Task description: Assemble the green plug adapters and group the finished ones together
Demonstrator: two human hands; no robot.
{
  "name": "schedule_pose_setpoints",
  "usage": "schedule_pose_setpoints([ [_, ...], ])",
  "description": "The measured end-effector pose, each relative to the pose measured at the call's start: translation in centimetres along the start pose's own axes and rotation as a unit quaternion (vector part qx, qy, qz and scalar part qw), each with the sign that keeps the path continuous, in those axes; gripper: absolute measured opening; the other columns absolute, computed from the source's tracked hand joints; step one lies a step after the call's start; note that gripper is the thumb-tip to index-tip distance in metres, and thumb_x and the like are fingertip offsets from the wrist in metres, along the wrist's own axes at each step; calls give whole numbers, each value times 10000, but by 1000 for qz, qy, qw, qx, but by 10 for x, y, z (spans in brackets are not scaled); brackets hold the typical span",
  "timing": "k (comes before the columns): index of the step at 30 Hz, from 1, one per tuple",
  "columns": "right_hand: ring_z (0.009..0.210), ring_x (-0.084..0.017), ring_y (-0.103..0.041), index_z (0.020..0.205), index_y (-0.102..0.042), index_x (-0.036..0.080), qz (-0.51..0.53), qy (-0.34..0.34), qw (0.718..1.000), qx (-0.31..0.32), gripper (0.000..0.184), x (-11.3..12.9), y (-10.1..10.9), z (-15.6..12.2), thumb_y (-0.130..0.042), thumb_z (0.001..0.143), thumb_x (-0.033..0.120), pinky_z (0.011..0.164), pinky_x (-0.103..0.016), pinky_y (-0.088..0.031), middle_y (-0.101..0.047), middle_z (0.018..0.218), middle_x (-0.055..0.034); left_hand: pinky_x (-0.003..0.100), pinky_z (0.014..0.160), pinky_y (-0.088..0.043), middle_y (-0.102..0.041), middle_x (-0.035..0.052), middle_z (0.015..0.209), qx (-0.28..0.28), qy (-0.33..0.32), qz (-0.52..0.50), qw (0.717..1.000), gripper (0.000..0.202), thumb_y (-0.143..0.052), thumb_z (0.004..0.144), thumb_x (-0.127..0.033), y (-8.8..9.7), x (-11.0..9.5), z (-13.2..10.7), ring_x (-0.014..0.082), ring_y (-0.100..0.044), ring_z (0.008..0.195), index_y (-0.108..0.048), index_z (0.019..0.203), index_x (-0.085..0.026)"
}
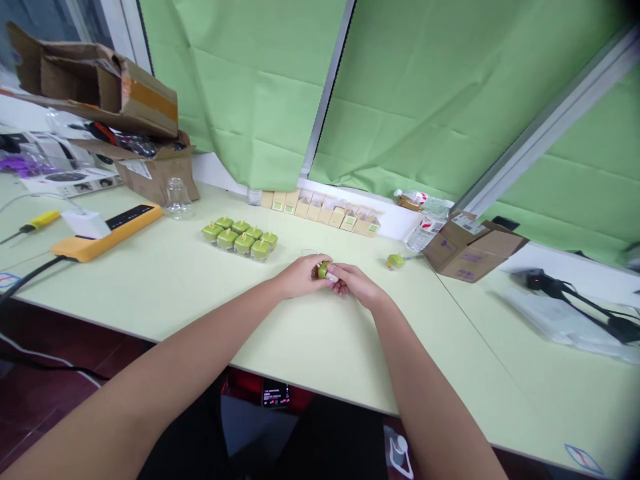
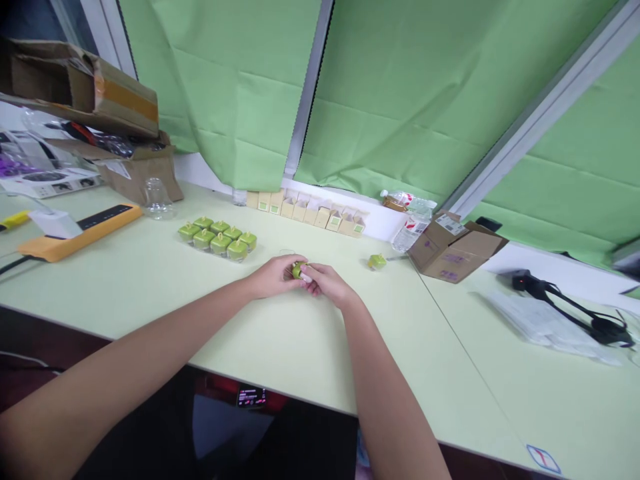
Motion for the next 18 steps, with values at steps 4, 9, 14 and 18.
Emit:
schedule_pose_setpoints([
  [4, 521, -110, -506, 858, -630, 165, 44, -18, 999, -14, 293, -4, 3, 1, -543, 829, 444, 482, -218, -402, -588, 628, -13, 278, 745, -501, -658, 74, 1064, -8, 11, -25, 1000, 487, -701, 750, -249, 0, 5, 1, 157, -623, 811, -579, 1217, -190],
  [9, 512, -131, -488, 1009, -596, 169, 111, -41, 993, -29, 324, -7, 6, 3, -458, 773, 344, 483, -243, -412, -583, 627, -11, 257, 722, -487, -664, 52, 1033, -33, 17, -1, 999, 461, -622, 723, -153, 1, 6, 1, 154, -613, 814, -586, 1181, -189],
  [14, 494, -115, -409, 958, -599, 186, 115, -37, 992, -30, 309, -3, 3, 3, -478, 699, 304, 466, -255, -395, -518, 649, 14, 260, 757, -471, -675, 38, 984, -49, 17, 50, 997, 338, -510, 754, -117, 3, 8, 4, 155, -602, 823, -641, 1059, -182],
  [18, 548, -130, -440, 964, -631, 210, 55, -1, 994, -90, 291, 0, 5, 5, -507, 719, 305, 458, -246, -359, -489, 684, 14, 273, 827, -459, -677, 43, 1001, -61, 5, 47, 997, 303, -475, 810, -137, 5, 9, 6, 168, -610, 905, -652, 1049, -193],
])
Point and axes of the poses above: each hand's wrist, its own z-axis towards the middle knuckle, its own y-axis out of the back of the hand, x = y × z, the point moved 4 cm from there along z, towards the middle knuckle
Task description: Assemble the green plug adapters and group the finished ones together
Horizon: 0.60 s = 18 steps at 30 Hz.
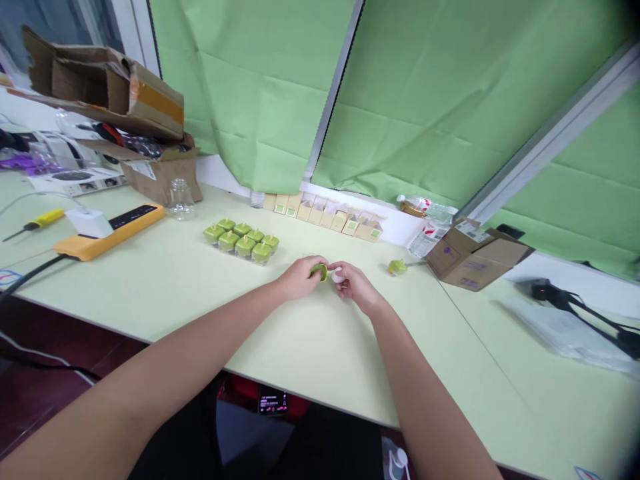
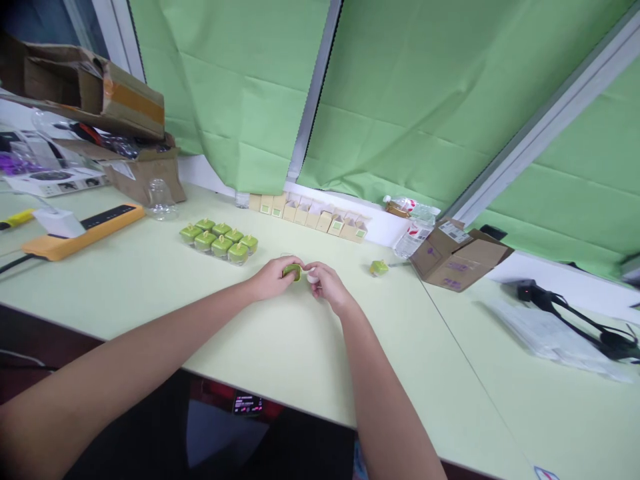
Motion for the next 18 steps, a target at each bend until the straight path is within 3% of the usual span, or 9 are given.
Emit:
schedule_pose_setpoints([
  [3, 678, -171, -527, 998, -668, 220, -120, 62, 988, -79, 321, 3, 5, 2, -452, 823, 379, 571, -288, -441, -549, 791, -27, 269, 842, -456, -677, 43, 1013, -10, 3, -14, 1000, 289, -487, 828, -161, 0, 2, 1, 166, -613, 917, -646, 1066, -203],
  [5, 847, -203, -572, 1047, -689, 227, -245, 116, 954, -133, 356, 5, 9, 2, -424, 866, 381, 753, -335, -478, -581, 915, -62, 267, 834, -459, -679, 42, 996, -11, 11, -24, 1000, 283, -488, 833, -166, -1, 3, 1, 160, -616, 888, -642, 1067, -204],
  [7, 952, -220, -577, 1117, -682, 229, -354, 141, 913, -145, 357, 5, 9, 0, -460, 870, 360, 890, -365, -444, -587, 1006, -85, 269, 824, -463, -676, 45, 985, -12, 18, -33, 999, 288, -480, 827, -153, -1, 5, 0, 161, -616, 877, -638, 1064, -200],
  [9, 942, -225, -589, 1160, -666, 228, -424, 133, 888, -117, 361, 2, 6, -2, -507, 860, 352, 909, -373, -432, -592, 1024, -95, 276, 837, -463, -670, 50, 1003, -13, 20, -40, 999, 303, -472, 815, -136, -1, 6, 0, 169, -614, 911, -631, 1066, -199],
  [12, 951, -244, -594, 1201, -644, 227, -471, 126, 869, -83, 389, 0, 0, -6, -552, 855, 379, 883, -376, -444, -604, 1038, -107, 287, 889, -450, -657, 49, 1043, -23, 24, -53, 998, 334, -466, 793, -113, -2, 6, 1, 175, -600, 974, -621, 1075, -204],
  [14, 1030, -280, -571, 1233, -628, 213, -489, 143, 855, -99, 431, 4, -2, -9, -576, 850, 403, 913, -404, -438, -608, 1072, -128, 280, 871, -454, -647, 44, 1039, -31, 38, -77, 996, 352, -469, 777, -107, -3, 6, 1, 169, -592, 966, -613, 1082, -209],
  [18, 1108, -306, -528, 1201, -637, 195, -466, 242, 835, -164, 395, 23, -8, -18, -538, 891, 419, 979, -461, -407, -630, 1115, -142, 235, 670, -459, -618, 22, 938, -33, 121, -212, 969, 317, -502, 736, -132, -3, 6, 4, 116, -554, 733, -596, 1030, -205],
])
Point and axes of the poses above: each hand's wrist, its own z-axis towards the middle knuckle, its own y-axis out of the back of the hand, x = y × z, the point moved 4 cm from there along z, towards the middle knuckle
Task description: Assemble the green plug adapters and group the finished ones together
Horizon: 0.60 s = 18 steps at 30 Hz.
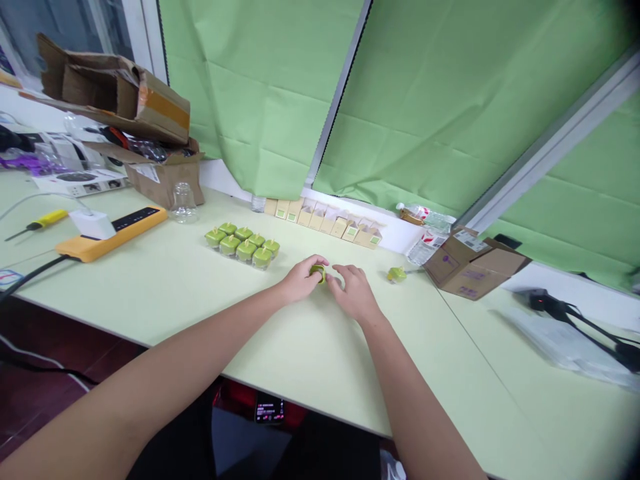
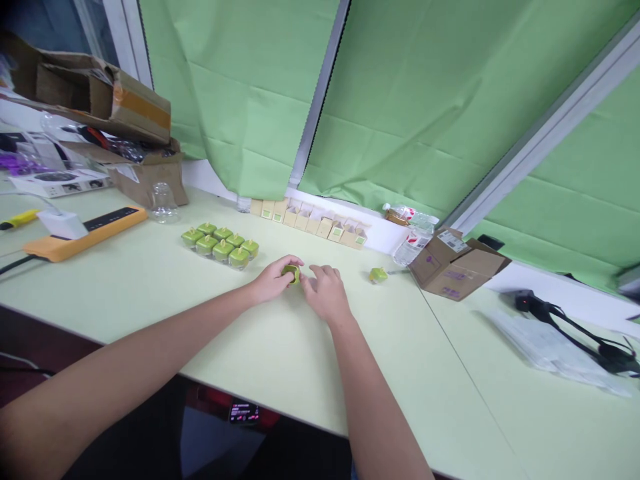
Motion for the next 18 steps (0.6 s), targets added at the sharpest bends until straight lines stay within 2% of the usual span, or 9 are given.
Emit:
schedule_pose_setpoints([
  [2, 1085, -272, -550, 1132, -653, 225, 71, 31, 996, -32, 317, 10, 5, 1, -512, 914, 408, 964, -435, -428, -654, 1097, -105, 213, 561, -414, -582, -5, 798, -8, 58, -92, 994, 260, -508, 722, -156, 1, -1, 0, 93, -499, 596, -579, 968, -202],
  [4, 1031, -236, -589, 1068, -653, 246, 159, 43, 986, -22, 254, 18, 4, 1, -510, 919, 394, 903, -395, -467, -675, 1060, -68, 204, 499, -365, -545, -20, 700, -12, 95, -164, 982, 238, -502, 717, -174, 3, -3, 0, 87, -468, 519, -567, 944, -200],
  [7, 945, -204, -627, 1048, -622, 237, 259, 24, 966, 0, 223, 24, 0, 2, -559, 891, 381, 817, -356, -498, -686, 1010, -50, 202, 490, -365, -577, -2, 722, -12, 116, -230, 966, 289, -508, 687, -160, 5, -6, -1, 84, -488, 508, -572, 967, -192],
  [9, 946, -199, -629, 1052, -603, 229, 306, 7, 952, 6, 253, 25, -3, 2, -614, 853, 385, 792, -342, -504, -679, 1020, -55, 194, 493, -379, -592, 8, 757, -8, 128, -267, 955, 336, -519, 651, -132, 6, -7, -1, 77, -499, 518, -570, 979, -188],
  [11, 952, -198, -626, 1039, -592, 225, 355, -13, 935, 16, 283, 23, -5, 4, -652, 824, 398, 758, -325, -508, -668, 1039, -63, 177, 448, -339, -582, 3, 749, 5, 142, -307, 941, 380, -517, 625, -117, 4, -8, -2, 69, -478, 490, -558, 994, -195],
  [15, 823, -169, -619, 976, -586, 216, 432, -61, 900, 12, 310, 18, -9, 7, -705, 777, 422, 670, -286, -495, -667, 935, -49, 158, 367, -202, -571, -6, 773, 24, 160, -350, 923, 403, -518, 632, -123, 2, -10, -4, 37, -378, 407, -540, 1024, -212],
  [18, 729, -148, -596, 887, -615, 199, 447, -74, 891, 2, 278, 17, -12, 7, -717, 766, 427, 631, -278, -485, -659, 854, -35, 158, 360, -204, -541, -21, 726, 17, 164, -325, 931, 339, -542, 679, -153, 1, -10, -4, 42, -393, 407, -545, 1014, -212],
])
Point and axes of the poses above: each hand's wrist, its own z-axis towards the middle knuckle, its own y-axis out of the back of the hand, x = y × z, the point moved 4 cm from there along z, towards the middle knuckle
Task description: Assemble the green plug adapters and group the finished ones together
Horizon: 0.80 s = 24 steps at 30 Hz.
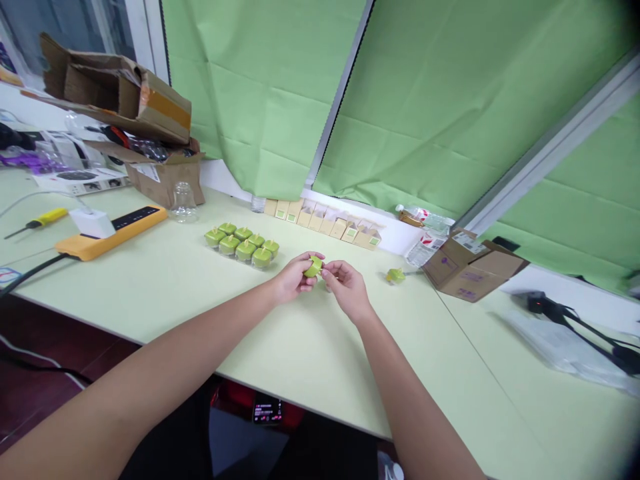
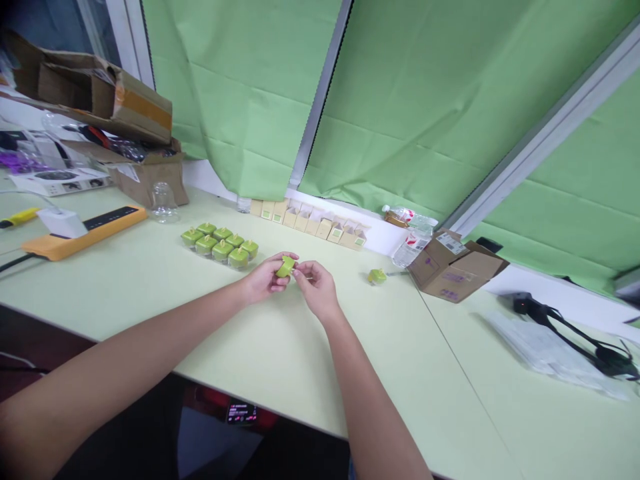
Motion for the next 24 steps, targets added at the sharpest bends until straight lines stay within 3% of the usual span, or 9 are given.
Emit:
schedule_pose_setpoints([
  [4, 714, -155, -628, 855, -632, 194, 21, 0, 999, -34, 267, 2, 2, 0, -726, 762, 427, 625, -289, -512, -644, 808, -21, 171, 383, -282, -559, -18, 722, -72, 0, 64, 995, 243, -596, 723, -231, 3, 4, 3, 86, -522, 486, -508, 948, -217],
  [8, 736, -176, -675, 857, -615, 203, 42, -3, 995, -90, 293, 7, 9, 1, -735, 751, 448, 705, -346, -569, -647, 812, -15, 187, 457, -366, -589, -11, 773, -128, -49, 92, 986, 291, -707, 691, -305, 9, 1, 5, 112, -603, 602, -480, 843, -204],
  [15, 705, -167, -670, 859, -633, 191, 27, -5, 996, -86, 323, 7, 12, 1, -742, 736, 469, 745, -362, -578, -679, 811, -35, 230, 576, -413, -646, 25, 809, -77, -122, 180, 973, 198, -689, 715, -302, 10, -2, 8, 78, -502, 608, -711, 833, -145],
  [24, 702, -169, -672, 845, -685, 171, 54, -23, 996, -68, 328, 3, 13, 1, -797, 690, 438, 758, -373, -579, -708, 803, -46, 339, 833, -521, -665, 31, 800, -55, -86, 103, 989, 267, -817, 629, -271, 5, 2, 4, 142, -630, 765, -716, 812, -105],
])
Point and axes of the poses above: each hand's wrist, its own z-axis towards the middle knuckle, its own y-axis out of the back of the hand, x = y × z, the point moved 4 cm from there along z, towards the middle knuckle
